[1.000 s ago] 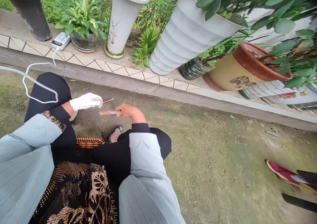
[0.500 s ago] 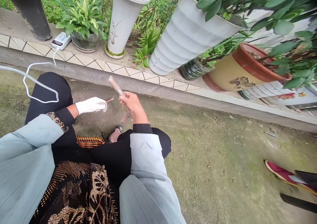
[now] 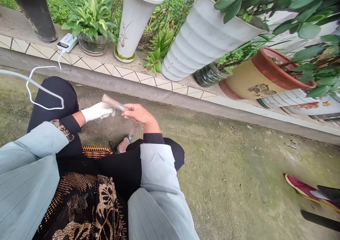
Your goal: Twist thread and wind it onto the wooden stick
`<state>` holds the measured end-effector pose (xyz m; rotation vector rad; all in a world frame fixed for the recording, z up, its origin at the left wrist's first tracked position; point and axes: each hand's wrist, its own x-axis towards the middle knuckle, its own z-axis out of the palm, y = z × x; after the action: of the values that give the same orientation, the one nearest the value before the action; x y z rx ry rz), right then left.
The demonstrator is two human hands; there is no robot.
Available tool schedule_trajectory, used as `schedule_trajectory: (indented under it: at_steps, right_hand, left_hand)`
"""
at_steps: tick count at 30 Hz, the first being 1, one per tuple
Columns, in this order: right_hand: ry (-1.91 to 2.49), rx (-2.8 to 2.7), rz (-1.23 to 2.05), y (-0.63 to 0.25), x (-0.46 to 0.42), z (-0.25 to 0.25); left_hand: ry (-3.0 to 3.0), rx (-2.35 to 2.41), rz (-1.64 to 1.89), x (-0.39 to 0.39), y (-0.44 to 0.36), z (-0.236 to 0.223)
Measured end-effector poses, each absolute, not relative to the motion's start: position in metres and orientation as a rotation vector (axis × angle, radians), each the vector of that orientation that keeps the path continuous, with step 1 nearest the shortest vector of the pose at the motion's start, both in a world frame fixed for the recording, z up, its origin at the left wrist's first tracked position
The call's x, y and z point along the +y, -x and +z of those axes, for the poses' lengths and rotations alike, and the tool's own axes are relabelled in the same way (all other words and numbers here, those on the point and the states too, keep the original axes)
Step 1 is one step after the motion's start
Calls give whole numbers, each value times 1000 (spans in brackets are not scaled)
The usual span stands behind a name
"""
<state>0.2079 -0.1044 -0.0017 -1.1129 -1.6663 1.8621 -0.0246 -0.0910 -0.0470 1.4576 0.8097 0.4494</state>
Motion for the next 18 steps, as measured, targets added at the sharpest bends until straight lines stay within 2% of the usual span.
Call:
schedule_trajectory:
  at_steps: [3, 6, 11, 13, 14, 17, 18]
  right_hand:
    - [1248, -1367, 1564, -207, -98, -7]
    - [1488, -1323, 1304, -209, -91, -13]
    - [2118, -2007, 932, -212, -89, -20]
    - [2178, -2378, 1077, -210, -92, -22]
    - [2119, -2516, 1276, -209, -95, -21]
    - [1589, -2571, 2020, -207, -103, -13]
    - [1384, -2479, 2161, -208, -105, -9]
  left_hand:
    - [-1378, 762, 398, -96, 24, -48]
    - [-1377, 616, 265, -102, 23, -50]
    - [-1501, 537, 176, -105, 24, -50]
    - [-1559, 596, 232, -102, 26, -48]
    - [-1578, 636, 271, -100, 28, -47]
    - [-1612, 751, 362, -92, 33, -45]
    - [-1609, 778, 394, -89, 34, -45]
